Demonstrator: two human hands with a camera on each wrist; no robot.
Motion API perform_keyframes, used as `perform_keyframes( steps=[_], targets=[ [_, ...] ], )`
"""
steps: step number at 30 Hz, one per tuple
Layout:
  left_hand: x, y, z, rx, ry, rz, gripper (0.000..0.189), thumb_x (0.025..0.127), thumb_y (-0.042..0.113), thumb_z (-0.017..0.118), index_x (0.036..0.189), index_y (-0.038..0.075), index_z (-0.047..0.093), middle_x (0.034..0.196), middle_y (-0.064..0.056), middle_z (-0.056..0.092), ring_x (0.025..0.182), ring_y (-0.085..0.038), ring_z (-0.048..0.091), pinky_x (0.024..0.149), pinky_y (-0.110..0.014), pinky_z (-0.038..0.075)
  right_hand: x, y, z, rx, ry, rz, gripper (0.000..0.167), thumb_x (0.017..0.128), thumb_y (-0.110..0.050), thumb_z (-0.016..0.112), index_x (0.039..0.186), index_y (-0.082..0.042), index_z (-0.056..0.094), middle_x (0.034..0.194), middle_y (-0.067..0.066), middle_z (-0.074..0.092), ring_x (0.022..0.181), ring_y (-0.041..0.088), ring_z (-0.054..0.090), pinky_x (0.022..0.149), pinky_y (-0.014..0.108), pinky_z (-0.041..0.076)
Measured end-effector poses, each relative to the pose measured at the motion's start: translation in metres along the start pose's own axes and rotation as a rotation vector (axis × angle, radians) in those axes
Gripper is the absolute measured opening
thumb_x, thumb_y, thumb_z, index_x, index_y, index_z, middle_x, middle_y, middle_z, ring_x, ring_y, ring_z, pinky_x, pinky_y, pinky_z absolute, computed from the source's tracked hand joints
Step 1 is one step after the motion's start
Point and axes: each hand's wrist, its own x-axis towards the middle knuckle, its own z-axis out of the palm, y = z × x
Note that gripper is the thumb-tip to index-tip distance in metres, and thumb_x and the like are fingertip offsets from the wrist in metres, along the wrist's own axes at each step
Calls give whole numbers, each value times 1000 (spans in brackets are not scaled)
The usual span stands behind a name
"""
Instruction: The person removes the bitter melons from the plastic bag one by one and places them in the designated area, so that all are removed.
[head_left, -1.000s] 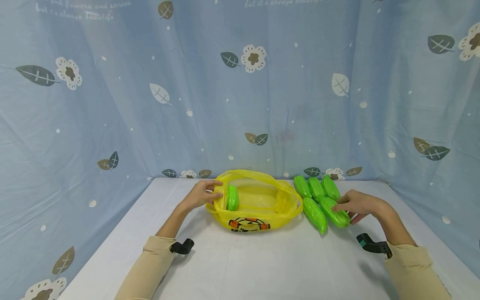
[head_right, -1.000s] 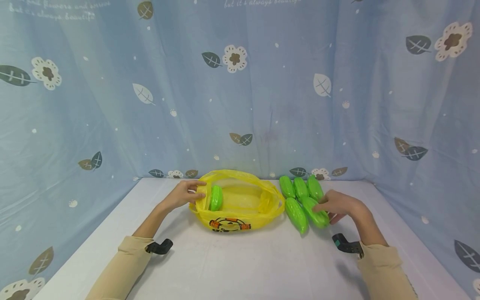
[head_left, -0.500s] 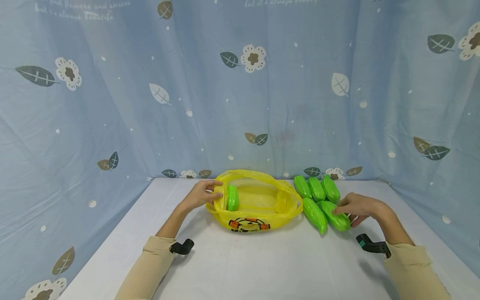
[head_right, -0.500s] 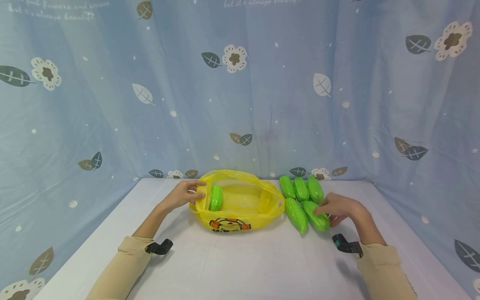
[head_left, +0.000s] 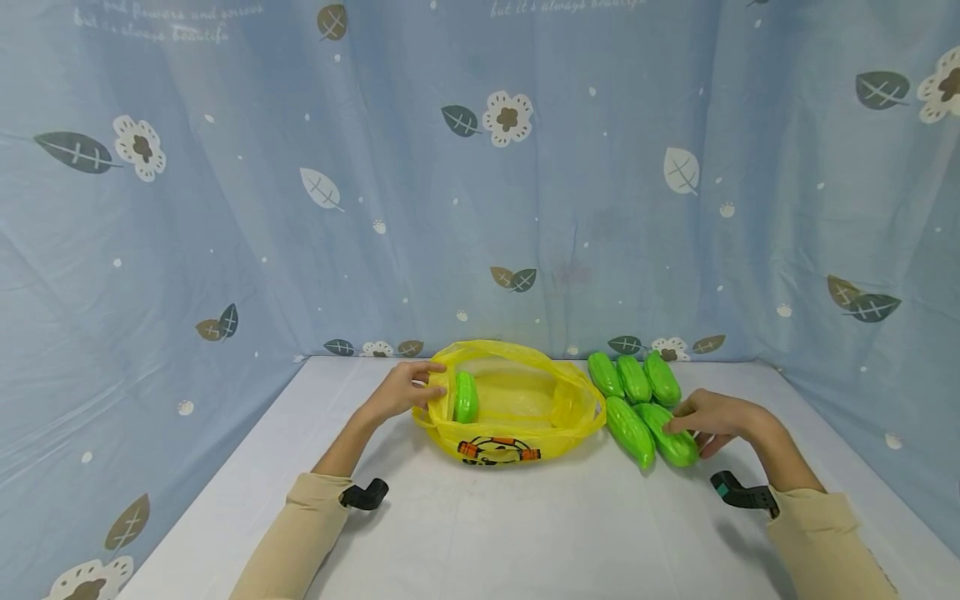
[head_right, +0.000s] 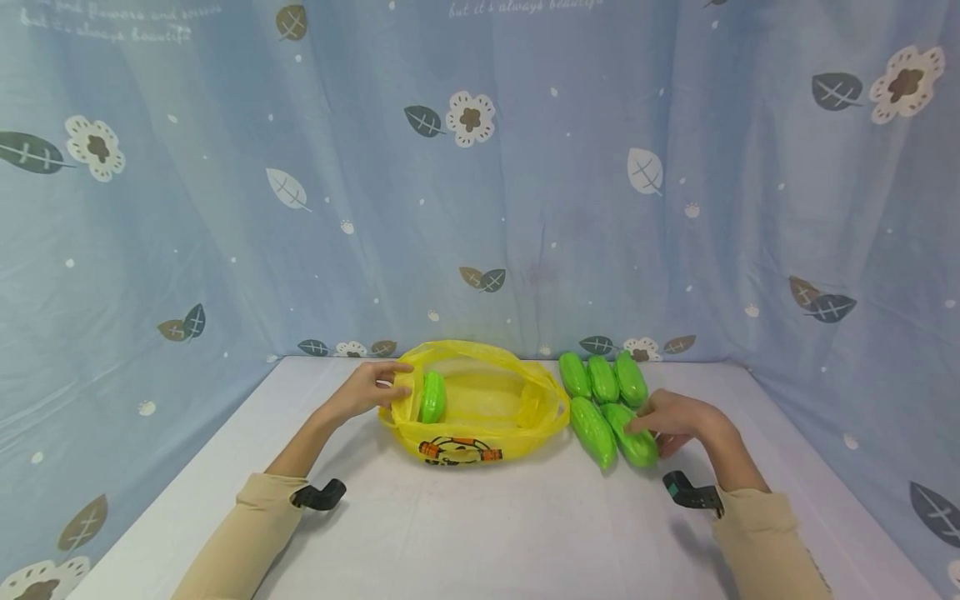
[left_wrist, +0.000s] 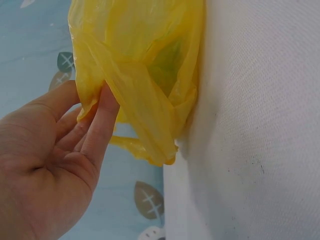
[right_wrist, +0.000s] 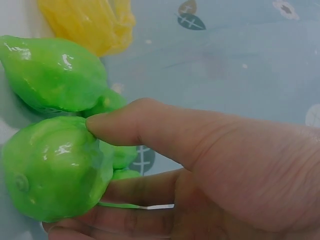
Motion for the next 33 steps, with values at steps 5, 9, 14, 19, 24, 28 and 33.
perform_keyframes(
  steps=[5,9,14,19,24,28,33],
  targets=[
    [10,-23,2,1,18,0,49,93,11,68,136,-6,53,112,-28,65,90,-29,72,71,-46,63,0,0,0,-2,-3,0,70,93,-33,65,135,20,45,129,34,56,90,25,69,71,39,63],
    [13,-31,3,-2,34,-7,49,92,15,70,136,0,56,112,-24,66,90,-27,73,68,-39,63,-1,0,0,8,-6,-7,70,94,-32,65,135,21,44,131,35,54,88,24,69,70,39,63],
    [12,-30,3,-18,40,-14,47,90,18,72,134,5,59,109,-21,67,86,-25,73,66,-36,63,-2,0,-1,22,-17,-11,71,94,-32,65,135,21,43,134,38,49,90,26,70,71,40,63],
    [12,-30,3,-21,37,-8,49,90,17,72,135,2,58,110,-23,67,87,-25,73,67,-40,63,-3,0,-1,26,-18,-2,73,94,-34,65,136,21,42,134,38,49,91,26,70,71,39,63],
    [5,-12,1,-17,12,-3,49,92,11,68,136,-5,53,112,-27,66,88,-27,73,72,-47,62,-3,0,0,20,-8,2,72,94,-34,66,135,21,44,128,34,55,88,25,70,71,39,63],
    [-3,5,0,-15,6,0,48,92,9,68,135,-7,54,110,-27,65,87,-25,73,74,-48,62,-4,0,0,14,-1,4,69,94,-35,65,134,19,48,123,29,60,87,24,69,70,39,63],
    [-3,5,0,-8,12,6,48,92,9,68,135,-7,54,109,-27,65,88,-25,72,73,-49,62,-6,-2,-1,3,11,14,61,94,-37,64,129,12,57,110,16,68,84,22,69,69,37,63]
  ],
)
